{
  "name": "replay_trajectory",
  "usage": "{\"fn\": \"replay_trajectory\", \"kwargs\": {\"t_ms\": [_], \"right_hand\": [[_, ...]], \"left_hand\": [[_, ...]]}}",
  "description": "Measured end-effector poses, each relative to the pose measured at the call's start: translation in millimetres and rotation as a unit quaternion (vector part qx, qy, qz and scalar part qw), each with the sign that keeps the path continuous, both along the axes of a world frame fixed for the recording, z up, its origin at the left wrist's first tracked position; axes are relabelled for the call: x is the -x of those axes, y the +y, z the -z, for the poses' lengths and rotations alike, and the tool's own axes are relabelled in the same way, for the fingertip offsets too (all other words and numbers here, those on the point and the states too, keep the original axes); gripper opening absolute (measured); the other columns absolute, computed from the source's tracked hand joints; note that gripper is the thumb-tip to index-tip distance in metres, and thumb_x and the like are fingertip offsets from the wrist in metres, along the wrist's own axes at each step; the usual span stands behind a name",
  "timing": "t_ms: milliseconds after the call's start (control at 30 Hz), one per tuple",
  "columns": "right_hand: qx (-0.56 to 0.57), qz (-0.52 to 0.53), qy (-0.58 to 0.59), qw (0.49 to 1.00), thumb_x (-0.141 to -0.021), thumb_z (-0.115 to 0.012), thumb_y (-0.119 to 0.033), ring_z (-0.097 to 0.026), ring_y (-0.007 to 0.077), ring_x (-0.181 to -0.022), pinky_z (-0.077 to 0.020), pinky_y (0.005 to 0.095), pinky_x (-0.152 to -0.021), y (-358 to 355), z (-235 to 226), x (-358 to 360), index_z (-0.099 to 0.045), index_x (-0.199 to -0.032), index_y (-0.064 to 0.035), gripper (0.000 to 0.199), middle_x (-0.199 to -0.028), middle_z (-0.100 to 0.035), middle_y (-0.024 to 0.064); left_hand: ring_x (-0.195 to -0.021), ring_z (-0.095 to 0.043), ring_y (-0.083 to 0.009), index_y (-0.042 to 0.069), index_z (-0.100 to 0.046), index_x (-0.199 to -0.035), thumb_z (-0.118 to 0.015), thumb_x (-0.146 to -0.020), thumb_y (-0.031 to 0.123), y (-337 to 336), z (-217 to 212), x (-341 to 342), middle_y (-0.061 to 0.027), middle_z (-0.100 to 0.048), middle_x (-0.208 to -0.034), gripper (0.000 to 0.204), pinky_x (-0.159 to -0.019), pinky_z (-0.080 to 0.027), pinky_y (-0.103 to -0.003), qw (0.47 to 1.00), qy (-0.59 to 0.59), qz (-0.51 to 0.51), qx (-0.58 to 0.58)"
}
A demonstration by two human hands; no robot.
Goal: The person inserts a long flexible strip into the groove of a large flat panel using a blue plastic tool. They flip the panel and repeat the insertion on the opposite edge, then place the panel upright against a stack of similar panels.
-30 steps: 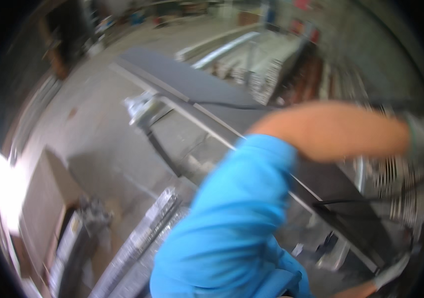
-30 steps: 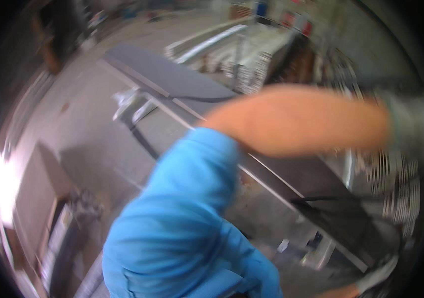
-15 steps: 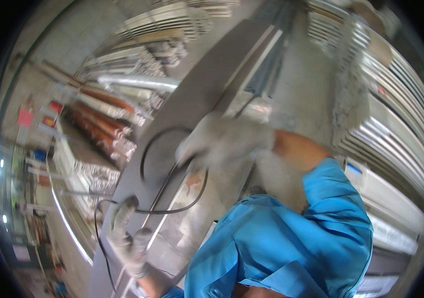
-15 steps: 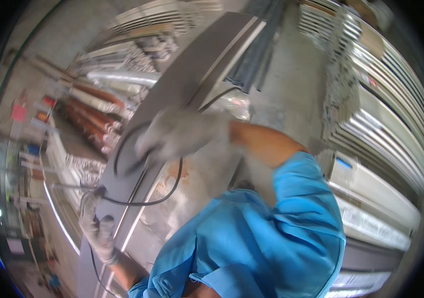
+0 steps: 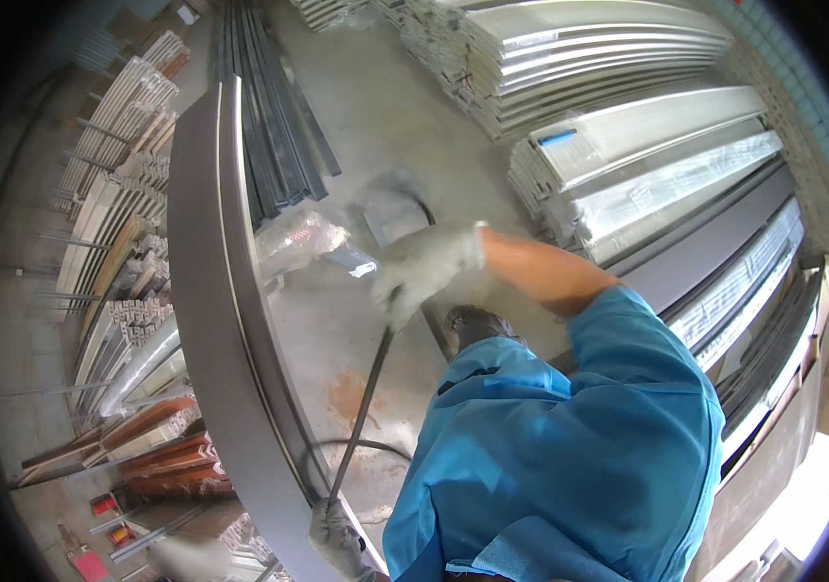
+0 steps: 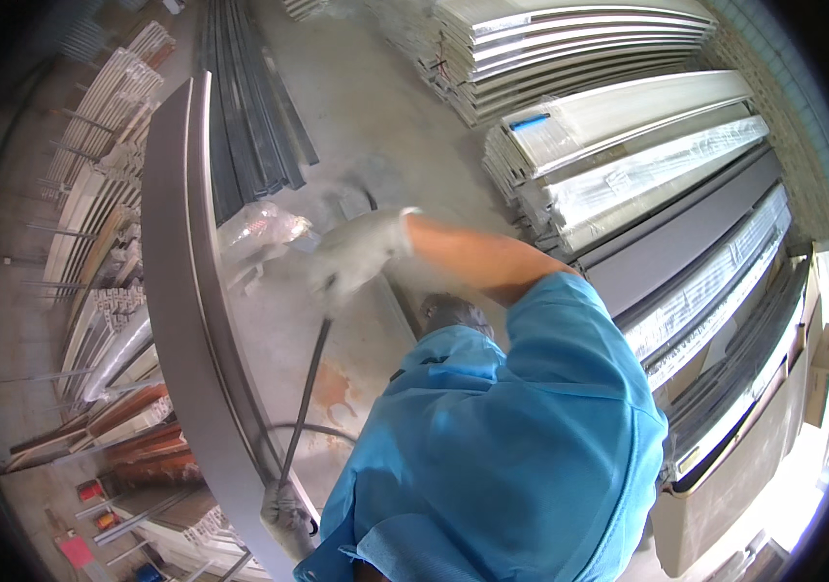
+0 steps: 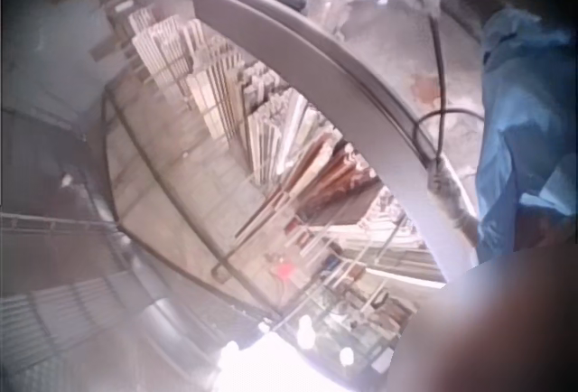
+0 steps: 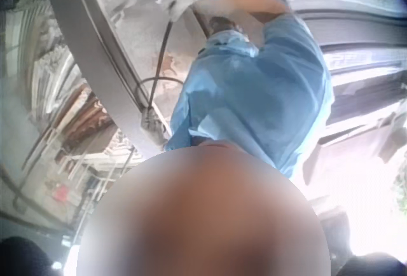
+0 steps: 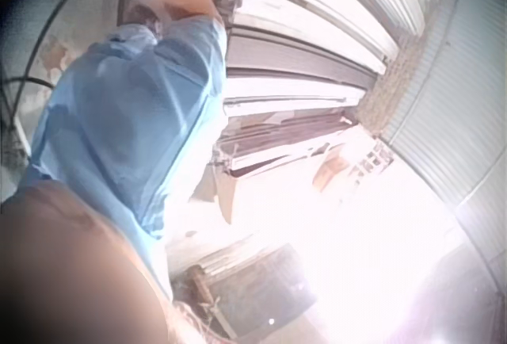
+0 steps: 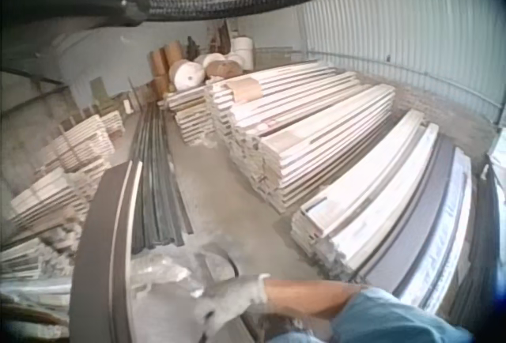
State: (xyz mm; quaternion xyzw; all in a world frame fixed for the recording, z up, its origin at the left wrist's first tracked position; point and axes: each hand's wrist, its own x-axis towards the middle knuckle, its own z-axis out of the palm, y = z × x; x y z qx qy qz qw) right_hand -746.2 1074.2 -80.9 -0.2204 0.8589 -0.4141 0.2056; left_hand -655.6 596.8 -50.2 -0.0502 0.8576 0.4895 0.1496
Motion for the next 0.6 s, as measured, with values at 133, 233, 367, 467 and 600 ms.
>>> {"fn": "replay_trajectory", "kwargs": {"t_ms": [133,233,367,467,600], "right_hand": [[0.067,0.098,0.023,0.993,-0.088,-0.069,-0.041,-0.068,0.0278,-0.082,-0.0504,0.0423,-0.074,1.2,19.7,-44.0,-0.075,-0.092,-0.0063,0.035,-0.086,-0.072,0.0133],[-0.004,0.063,0.066,0.996,-0.09,-0.063,-0.033,-0.068,0.0369,-0.094,-0.0514,0.0482,-0.082,-49.4,27.1,-51.0,-0.075,-0.099,-0.0075,0.03,-0.098,-0.073,0.0177],[-0.018,0.01,0.039,0.999,-0.089,-0.064,-0.032,-0.068,0.0376,-0.097,-0.0514,0.0502,-0.083,-76.7,38.7,-35.9,-0.075,-0.097,-0.0079,0.027,-0.1,-0.073,0.018],[0.172,0.098,0.042,0.979,-0.094,-0.065,-0.031,-0.069,0.0314,-0.094,-0.0546,0.0453,-0.079,-25.4,73.4,-25.1,-0.071,-0.099,-0.0063,0.026,-0.101,-0.072,0.0152],[0.114,0.461,0.058,0.878,-0.096,-0.064,-0.028,-0.071,0.022,-0.095,-0.0573,0.0363,-0.082,142.1,173.1,-18.8,-0.071,-0.116,-0.0091,0.028,-0.107,-0.073,0.0086]], "left_hand": [[-0.115,-0.064,-0.0437,-0.005,-0.052,-0.142,-0.075,-0.085,0.019,30.0,-17.9,27.1,-0.0258,-0.063,-0.132,0.066,-0.101,-0.049,-0.04,0.941,-0.077,0.25,0.216],[-0.124,-0.06,-0.0416,-0.005,-0.05,-0.144,-0.081,-0.084,0.03,103.5,-10.6,41.5,-0.0282,-0.059,-0.138,0.077,-0.105,-0.046,-0.043,0.911,0.14,0.347,0.171],[-0.112,-0.064,-0.021,-0.003,-0.03,-0.157,-0.085,-0.084,0.037,205.4,35.7,55.0,-0.0196,-0.061,-0.13,0.099,-0.091,-0.053,-0.033,0.944,-0.078,0.266,-0.18],[-0.074,-0.054,-0.0062,-0.003,-0.039,-0.15,-0.076,-0.094,0.029,256.0,72.5,71.6,-0.0091,-0.065,-0.099,0.074,-0.06,-0.04,-0.02,0.962,-0.042,0.228,-0.144],[-0.061,-0.054,-0.0067,-0.003,-0.061,-0.129,-0.064,-0.102,0.019,304.4,109.3,100.5,-0.0018,-0.061,-0.075,0.034,-0.054,-0.043,-0.022,0.952,-0.235,0.193,-0.034]]}}
